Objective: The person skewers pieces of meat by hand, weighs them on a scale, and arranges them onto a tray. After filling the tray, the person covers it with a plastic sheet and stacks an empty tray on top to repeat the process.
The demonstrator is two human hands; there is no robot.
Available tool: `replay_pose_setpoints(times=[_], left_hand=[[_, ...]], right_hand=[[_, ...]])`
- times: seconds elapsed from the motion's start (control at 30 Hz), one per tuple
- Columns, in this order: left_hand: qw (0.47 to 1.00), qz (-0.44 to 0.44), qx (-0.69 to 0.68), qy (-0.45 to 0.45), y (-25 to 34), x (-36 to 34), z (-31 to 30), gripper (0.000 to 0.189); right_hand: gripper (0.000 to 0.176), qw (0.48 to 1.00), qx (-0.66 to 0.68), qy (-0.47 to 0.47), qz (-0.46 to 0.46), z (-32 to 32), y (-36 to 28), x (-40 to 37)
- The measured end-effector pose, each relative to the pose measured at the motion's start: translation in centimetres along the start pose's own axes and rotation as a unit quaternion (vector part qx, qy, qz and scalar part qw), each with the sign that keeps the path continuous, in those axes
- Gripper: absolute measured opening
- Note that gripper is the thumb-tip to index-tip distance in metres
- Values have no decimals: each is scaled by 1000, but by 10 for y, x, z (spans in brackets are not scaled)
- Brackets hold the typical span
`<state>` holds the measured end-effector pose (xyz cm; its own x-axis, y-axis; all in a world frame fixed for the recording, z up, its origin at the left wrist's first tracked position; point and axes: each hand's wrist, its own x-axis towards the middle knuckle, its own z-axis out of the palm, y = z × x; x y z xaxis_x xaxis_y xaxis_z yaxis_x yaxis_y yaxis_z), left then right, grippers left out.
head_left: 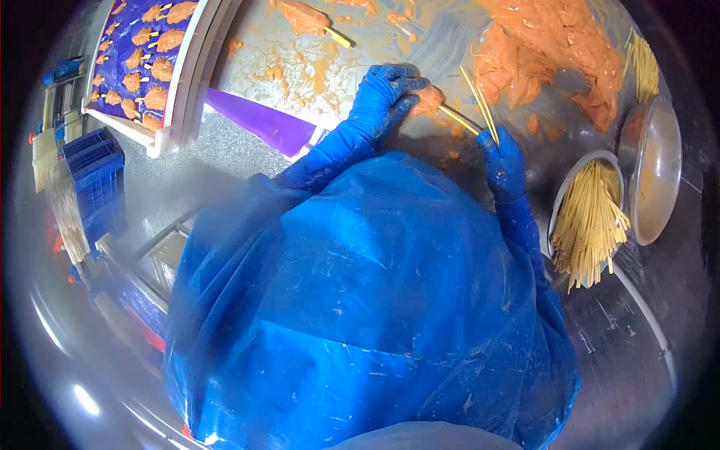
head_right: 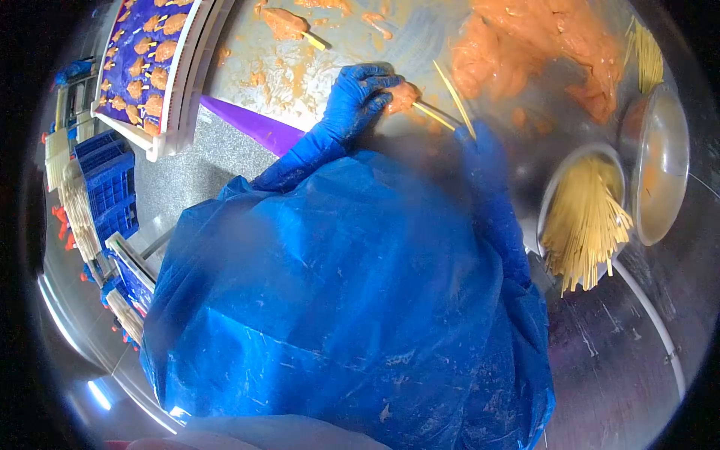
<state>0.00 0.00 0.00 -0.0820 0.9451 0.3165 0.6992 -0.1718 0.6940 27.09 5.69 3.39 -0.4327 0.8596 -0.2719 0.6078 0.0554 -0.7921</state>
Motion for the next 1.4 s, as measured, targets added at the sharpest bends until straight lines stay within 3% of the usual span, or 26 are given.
replay_pose_setpoints(times=[0.4,0.47,0.73,1.2,1.27,1.4], left_hand=[[1000,-7,-13,-2,3,3,-2,40],[996,-48,-59,39,12,7,-11,35],[999,-32,12,38,-7,4,-10,25],[998,-53,21,14,-8,5,-6,29],[998,-58,37,6,-3,6,-9,29],[997,-43,71,-4,0,8,-13,36]], right_hand=[[15,999,37,19,8,23,-24,3],[14,993,108,2,41,22,-25,1],[22,996,67,-4,51,22,-24,1],[23,998,48,1,51,44,-23,19],[23,1000,2,-2,14,43,-31,22],[24,998,49,-7,38,44,-23,22]])
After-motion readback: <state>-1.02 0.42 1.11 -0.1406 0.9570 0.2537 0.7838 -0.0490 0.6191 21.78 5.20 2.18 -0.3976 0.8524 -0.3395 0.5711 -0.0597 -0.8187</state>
